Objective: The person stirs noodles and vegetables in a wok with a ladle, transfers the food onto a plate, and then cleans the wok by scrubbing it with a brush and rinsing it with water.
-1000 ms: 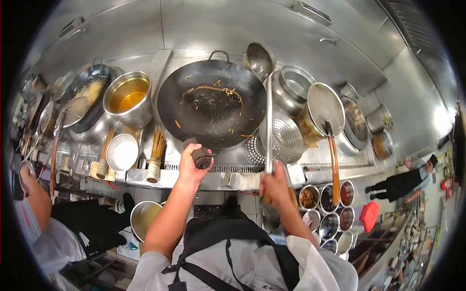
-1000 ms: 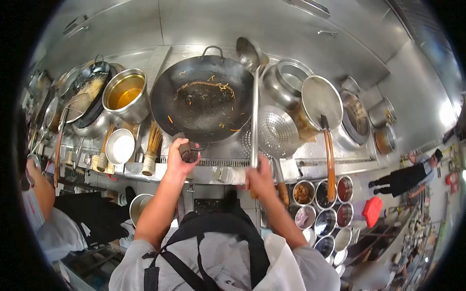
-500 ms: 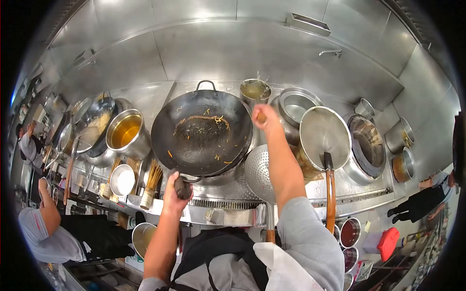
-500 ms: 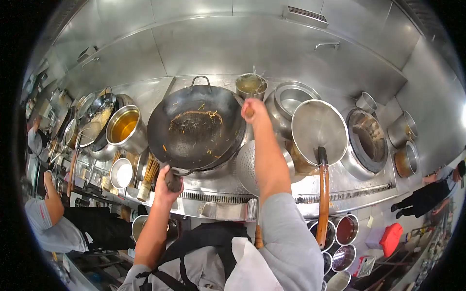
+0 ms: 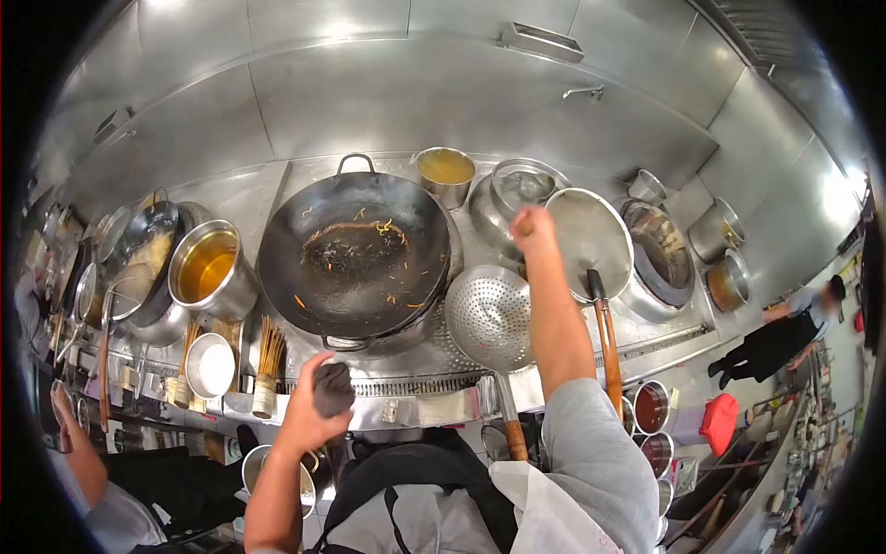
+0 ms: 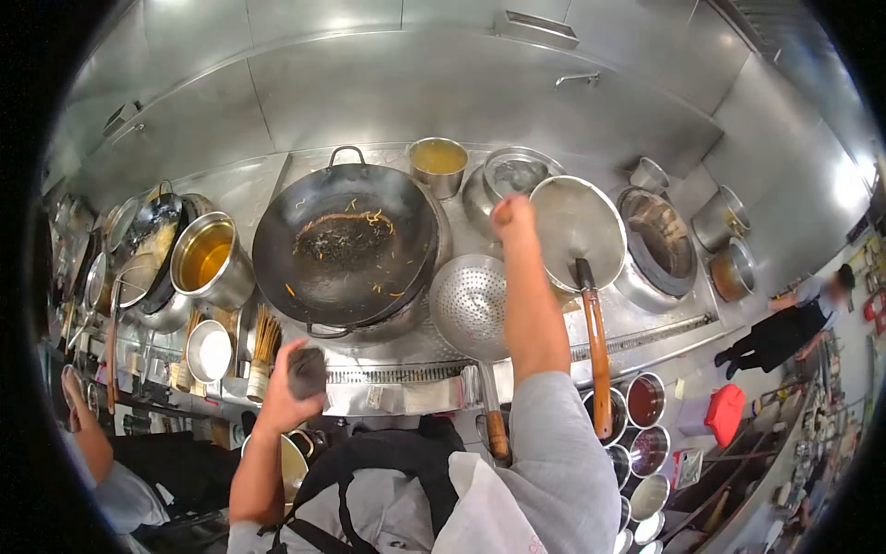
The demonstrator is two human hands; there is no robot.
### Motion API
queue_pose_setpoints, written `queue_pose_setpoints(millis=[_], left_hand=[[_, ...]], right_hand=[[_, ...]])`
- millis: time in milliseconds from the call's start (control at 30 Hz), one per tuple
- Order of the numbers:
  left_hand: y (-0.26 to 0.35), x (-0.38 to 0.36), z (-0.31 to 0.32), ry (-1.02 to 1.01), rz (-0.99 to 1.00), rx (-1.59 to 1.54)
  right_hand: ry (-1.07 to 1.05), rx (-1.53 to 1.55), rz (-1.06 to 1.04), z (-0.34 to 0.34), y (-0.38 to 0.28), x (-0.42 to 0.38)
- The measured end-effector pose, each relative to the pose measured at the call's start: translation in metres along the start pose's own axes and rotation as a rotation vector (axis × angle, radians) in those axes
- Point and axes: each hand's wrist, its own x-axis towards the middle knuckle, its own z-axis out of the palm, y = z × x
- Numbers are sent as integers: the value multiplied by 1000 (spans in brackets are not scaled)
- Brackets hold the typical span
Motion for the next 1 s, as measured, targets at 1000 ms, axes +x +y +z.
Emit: queue_pose_setpoints(millis=[1000], left_hand=[[-64, 65, 25, -47, 555, 545]], right_hand=[[-336, -684, 251, -144, 86, -393]])
